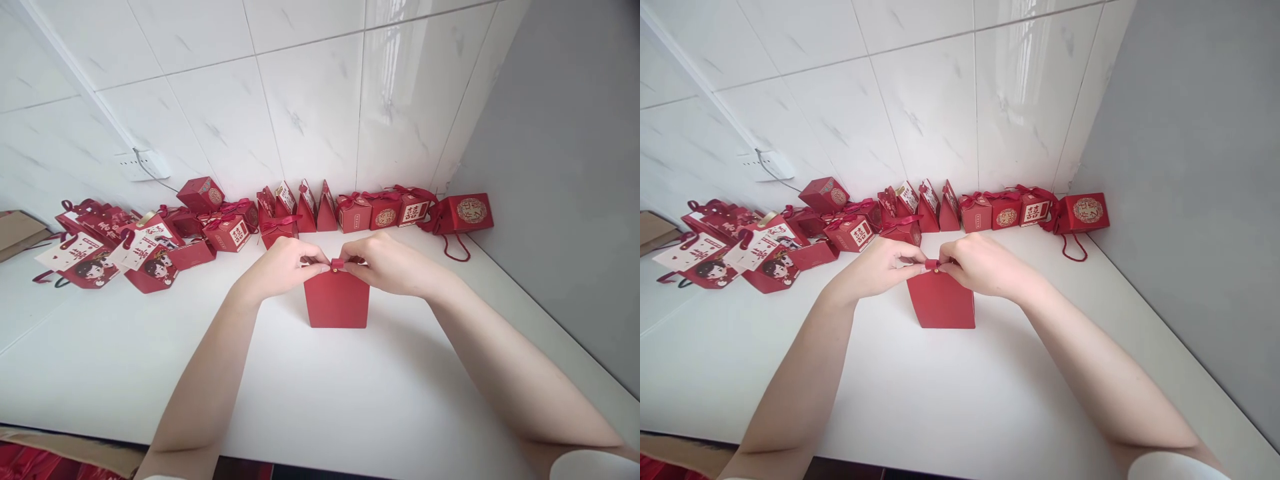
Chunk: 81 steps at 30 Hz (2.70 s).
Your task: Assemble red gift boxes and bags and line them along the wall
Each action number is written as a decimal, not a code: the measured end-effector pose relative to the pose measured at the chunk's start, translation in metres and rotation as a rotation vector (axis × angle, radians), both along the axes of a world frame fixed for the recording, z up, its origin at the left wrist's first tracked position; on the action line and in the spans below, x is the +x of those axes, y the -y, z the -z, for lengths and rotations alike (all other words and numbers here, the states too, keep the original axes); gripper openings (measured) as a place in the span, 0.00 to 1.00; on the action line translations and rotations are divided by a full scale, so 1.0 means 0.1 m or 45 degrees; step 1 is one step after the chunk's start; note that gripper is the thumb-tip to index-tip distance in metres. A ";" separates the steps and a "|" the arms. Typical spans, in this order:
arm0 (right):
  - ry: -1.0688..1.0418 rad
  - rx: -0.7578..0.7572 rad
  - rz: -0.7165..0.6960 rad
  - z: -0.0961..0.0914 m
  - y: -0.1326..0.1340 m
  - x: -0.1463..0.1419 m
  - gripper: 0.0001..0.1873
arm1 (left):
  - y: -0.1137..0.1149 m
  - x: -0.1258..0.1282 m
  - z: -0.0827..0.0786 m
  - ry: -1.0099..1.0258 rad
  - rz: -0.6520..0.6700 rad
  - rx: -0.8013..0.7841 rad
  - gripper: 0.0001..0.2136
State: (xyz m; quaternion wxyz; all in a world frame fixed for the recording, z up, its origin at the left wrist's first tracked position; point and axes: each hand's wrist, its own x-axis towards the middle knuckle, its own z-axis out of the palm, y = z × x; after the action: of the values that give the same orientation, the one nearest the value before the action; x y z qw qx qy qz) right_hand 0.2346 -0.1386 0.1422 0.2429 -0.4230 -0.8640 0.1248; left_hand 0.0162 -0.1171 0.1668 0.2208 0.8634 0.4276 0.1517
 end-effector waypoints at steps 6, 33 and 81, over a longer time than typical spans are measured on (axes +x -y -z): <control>0.014 0.014 -0.021 -0.02 -0.01 0.00 0.14 | 0.01 0.01 -0.02 0.039 0.009 -0.040 0.10; -0.132 -0.050 0.058 0.03 -0.04 -0.03 0.06 | -0.02 -0.01 0.02 0.062 -0.029 0.073 0.09; -0.184 -0.285 -0.085 0.05 -0.17 0.06 0.10 | -0.02 0.01 -0.03 -0.003 -0.033 -0.084 0.11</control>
State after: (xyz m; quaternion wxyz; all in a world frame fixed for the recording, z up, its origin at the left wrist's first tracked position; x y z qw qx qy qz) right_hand 0.2404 -0.1220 0.1373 0.2515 -0.4084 -0.8386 0.2584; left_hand 0.0170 -0.1149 0.1696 0.2465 0.8503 0.4437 0.1392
